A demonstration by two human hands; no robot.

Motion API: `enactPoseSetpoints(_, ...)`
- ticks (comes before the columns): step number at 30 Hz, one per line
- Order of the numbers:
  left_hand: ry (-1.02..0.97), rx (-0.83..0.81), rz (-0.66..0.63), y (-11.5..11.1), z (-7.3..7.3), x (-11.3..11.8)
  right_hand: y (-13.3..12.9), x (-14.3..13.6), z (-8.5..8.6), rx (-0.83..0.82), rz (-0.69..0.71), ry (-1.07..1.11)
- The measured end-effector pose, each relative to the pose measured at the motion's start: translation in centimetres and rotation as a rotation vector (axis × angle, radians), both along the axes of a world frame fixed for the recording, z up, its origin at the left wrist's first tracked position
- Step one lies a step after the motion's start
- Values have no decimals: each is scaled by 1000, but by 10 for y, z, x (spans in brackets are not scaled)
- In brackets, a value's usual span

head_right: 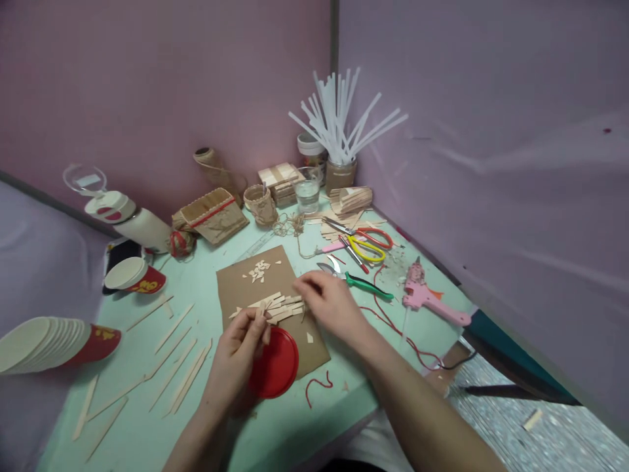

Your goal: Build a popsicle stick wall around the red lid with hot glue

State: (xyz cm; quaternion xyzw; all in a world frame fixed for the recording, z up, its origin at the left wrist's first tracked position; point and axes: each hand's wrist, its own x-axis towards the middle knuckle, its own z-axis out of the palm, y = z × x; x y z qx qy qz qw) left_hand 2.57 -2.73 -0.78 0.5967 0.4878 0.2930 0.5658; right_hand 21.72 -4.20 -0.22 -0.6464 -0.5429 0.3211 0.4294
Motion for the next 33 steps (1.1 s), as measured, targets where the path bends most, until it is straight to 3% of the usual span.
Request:
enactPoseSetpoints(5,-18,-5,44,1,2,-2,13,80,-9,-154,-294,-629)
enactPoseSetpoints(7,-49,-26,50,1,1,-3,20,106,-10,-265,-286,-821)
enactPoseSetpoints(9,-72,-40,53,1,0,-3,26,121,-8,-317,-262,-877)
enactPoseSetpoints(16,-142,-80,111,5,0,-2,25,115,-6,-300,-99,-933)
enactPoseSetpoints(21,-219,-170,121,5,-1,-4,29,131,-16,-436,-160,-1012)
enactPoseSetpoints(26,-269,-240,159,6,1,-4,49,151,-23,-488,-58,-999)
enactPoseSetpoints(33,-433,-291,266,13,-4,-6,49,148,-14,-503,-47,-973)
